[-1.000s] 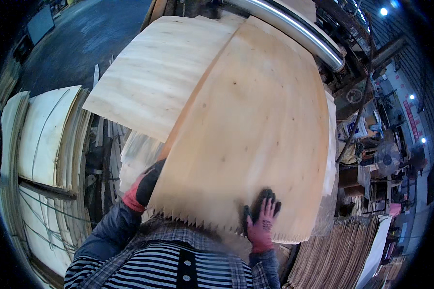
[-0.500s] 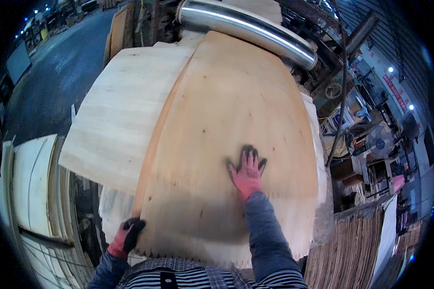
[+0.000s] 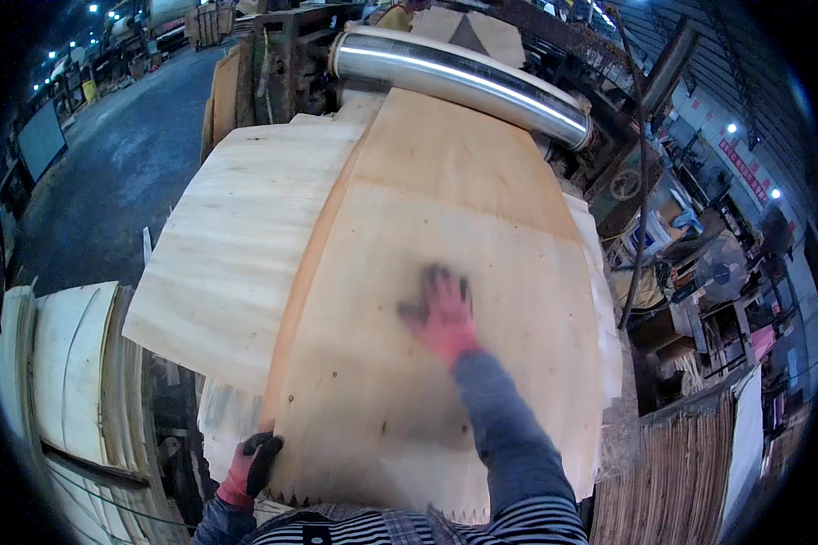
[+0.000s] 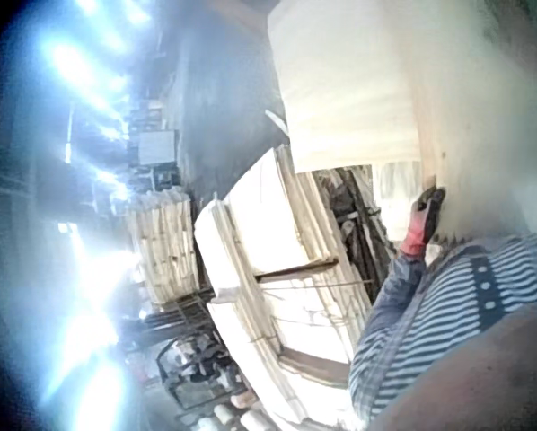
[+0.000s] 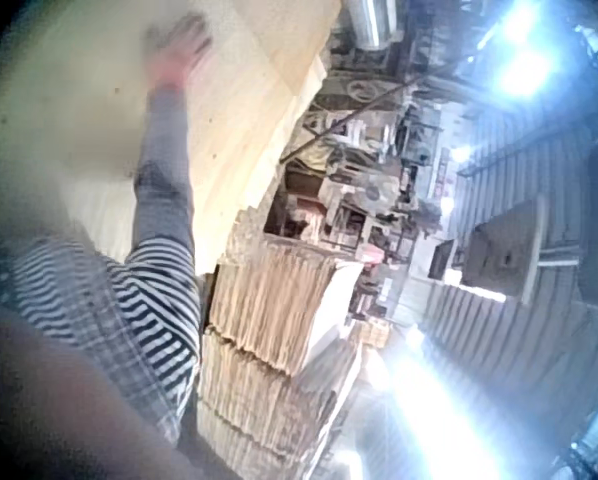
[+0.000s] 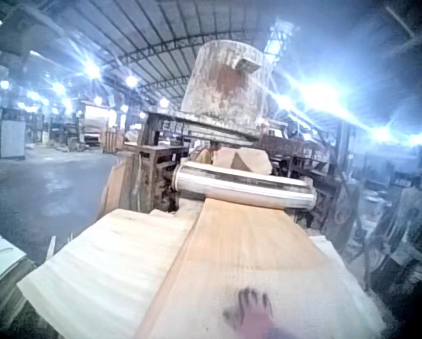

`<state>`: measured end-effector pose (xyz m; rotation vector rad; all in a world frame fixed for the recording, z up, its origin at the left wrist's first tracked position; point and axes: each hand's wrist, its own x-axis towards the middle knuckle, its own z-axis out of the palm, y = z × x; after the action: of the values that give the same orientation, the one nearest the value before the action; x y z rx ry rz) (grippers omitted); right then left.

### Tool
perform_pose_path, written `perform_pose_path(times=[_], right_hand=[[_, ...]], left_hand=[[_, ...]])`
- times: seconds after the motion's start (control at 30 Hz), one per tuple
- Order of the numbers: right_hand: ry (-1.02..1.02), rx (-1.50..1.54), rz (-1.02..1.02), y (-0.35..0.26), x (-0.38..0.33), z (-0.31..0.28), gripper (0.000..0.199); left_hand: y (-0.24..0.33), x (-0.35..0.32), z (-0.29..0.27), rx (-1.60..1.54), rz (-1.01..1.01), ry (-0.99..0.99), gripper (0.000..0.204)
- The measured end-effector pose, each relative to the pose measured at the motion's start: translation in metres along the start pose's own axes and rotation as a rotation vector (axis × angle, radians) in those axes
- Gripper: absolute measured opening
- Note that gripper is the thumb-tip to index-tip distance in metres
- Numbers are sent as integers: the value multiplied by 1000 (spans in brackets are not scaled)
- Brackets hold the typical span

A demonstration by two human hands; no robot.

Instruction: The person repeatedly picks up large, light-colored wood panels from a stack and places them onto a roller machine. They handle the panels one at a time, aligning them before moving to the next piece. The task continues with the same repetitive motion throughout the clip.

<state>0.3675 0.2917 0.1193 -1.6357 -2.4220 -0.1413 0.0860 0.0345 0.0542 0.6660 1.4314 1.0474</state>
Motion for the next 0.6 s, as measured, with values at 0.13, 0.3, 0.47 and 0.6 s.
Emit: perform_pose_path(times=[0.13, 0.3, 0.47, 0.6], right_hand=[[-232, 53, -106, -35, -147, -8, 75], [-498, 118, 79, -51, -320, -17, 74], [-71, 154, -62, -70, -343, -33, 66], [289, 93, 100, -49, -366, -54, 51]], left_hand=[[-1, -9, -5, -47, 119, 3, 28], [29, -14, -3, -93, 163, -352, 34], [90, -60, 20, 135, 355, -614, 35], [104, -92, 22, -184, 213, -513, 38]])
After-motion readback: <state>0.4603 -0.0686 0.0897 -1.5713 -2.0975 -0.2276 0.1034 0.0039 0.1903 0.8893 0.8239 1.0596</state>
